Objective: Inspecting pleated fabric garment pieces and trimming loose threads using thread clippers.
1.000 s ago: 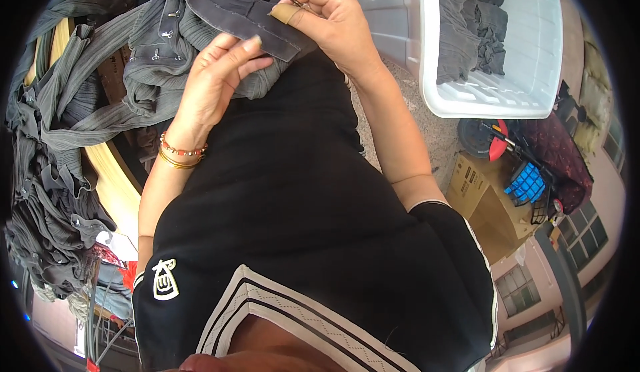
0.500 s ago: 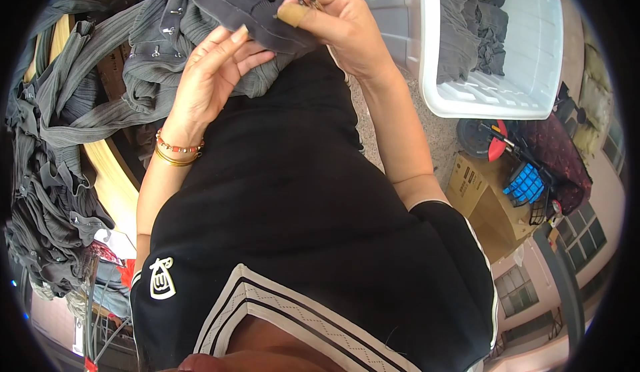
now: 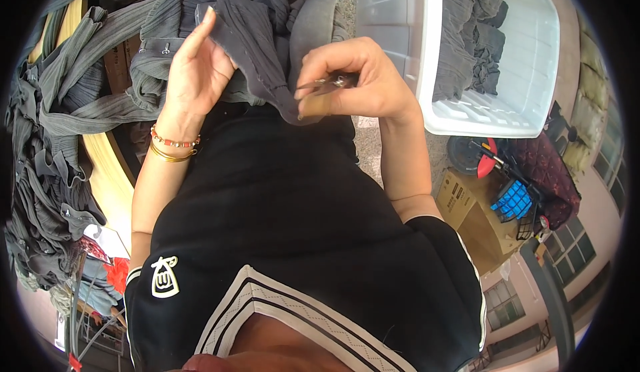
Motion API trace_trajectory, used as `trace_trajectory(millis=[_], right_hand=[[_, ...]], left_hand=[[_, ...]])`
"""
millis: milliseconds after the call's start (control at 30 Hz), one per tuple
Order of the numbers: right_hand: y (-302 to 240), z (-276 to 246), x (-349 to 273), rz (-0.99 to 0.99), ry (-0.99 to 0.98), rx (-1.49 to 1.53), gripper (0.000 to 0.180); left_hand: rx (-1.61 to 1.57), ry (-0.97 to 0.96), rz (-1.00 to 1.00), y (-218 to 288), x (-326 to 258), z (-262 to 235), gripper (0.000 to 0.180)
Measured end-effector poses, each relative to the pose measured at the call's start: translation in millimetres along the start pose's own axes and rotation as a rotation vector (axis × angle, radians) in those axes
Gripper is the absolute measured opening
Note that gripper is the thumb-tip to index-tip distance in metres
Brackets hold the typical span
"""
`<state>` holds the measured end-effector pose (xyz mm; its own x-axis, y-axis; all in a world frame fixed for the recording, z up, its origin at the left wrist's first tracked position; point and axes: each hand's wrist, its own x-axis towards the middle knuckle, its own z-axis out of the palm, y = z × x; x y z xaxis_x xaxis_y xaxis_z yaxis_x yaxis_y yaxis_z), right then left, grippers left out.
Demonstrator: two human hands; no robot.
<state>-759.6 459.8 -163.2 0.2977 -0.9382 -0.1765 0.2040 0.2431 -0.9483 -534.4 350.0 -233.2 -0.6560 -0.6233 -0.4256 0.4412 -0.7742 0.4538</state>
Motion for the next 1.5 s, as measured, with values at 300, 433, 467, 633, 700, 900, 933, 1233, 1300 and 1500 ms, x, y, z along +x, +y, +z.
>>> trace_trajectory(millis=[300,433,467,633,700,900,933,1233,1300,1500], right_hand=[[20.9,-22.2,-27.8,-0.080,0.023,0.026,0.018],[25.3,-26.4,-31.8,-0.029,-0.065,0.071,0.018],[26.0,-27.7,-31.2,-0.045,-0.122,0.061,0.018],[26.1,-37.8,-29.5,0.061,-0.511,0.033,0.018],[24.1,-31.0,-26.6,0.149,-0.466,-0.003,0.016],[15.6,-7.7,-4.4,0.295,0.015,-0.183,0.024],[8.8,-6.5,3.8,0.315,0.029,-0.182,0.026],[1.3,42.5,84.5,-0.092,0.272,-0.084,0.035],[11.7,42.1,101.4,-0.119,0.240,-0.180,0.031],[25.2,49.3,105.4,-0.147,0.234,-0.184,0.027]], left_hand=[[-0.137,0.006,0.110,25.6,-5.6,-24.8,0.036],[-0.108,-0.166,0.180,42.5,-13.5,-30.8,0.036],[-0.117,-0.162,0.192,48.5,-14.7,-29.2,0.036],[-0.147,-0.140,0.261,70.3,-19.0,-45.4,0.033],[-0.117,-0.177,0.277,73.4,-24.2,-44.0,0.029],[-0.014,-0.031,0.326,66.6,-40.3,-31.1,0.027],[0.002,0.016,0.341,66.5,-44.3,-24.6,0.028],[0.359,0.064,0.406,54.5,-63.1,2.4,0.033],[0.494,0.022,0.432,49.3,-66.7,4.8,0.034],[0.431,0.099,0.423,33.0,-67.5,-2.3,0.029]])
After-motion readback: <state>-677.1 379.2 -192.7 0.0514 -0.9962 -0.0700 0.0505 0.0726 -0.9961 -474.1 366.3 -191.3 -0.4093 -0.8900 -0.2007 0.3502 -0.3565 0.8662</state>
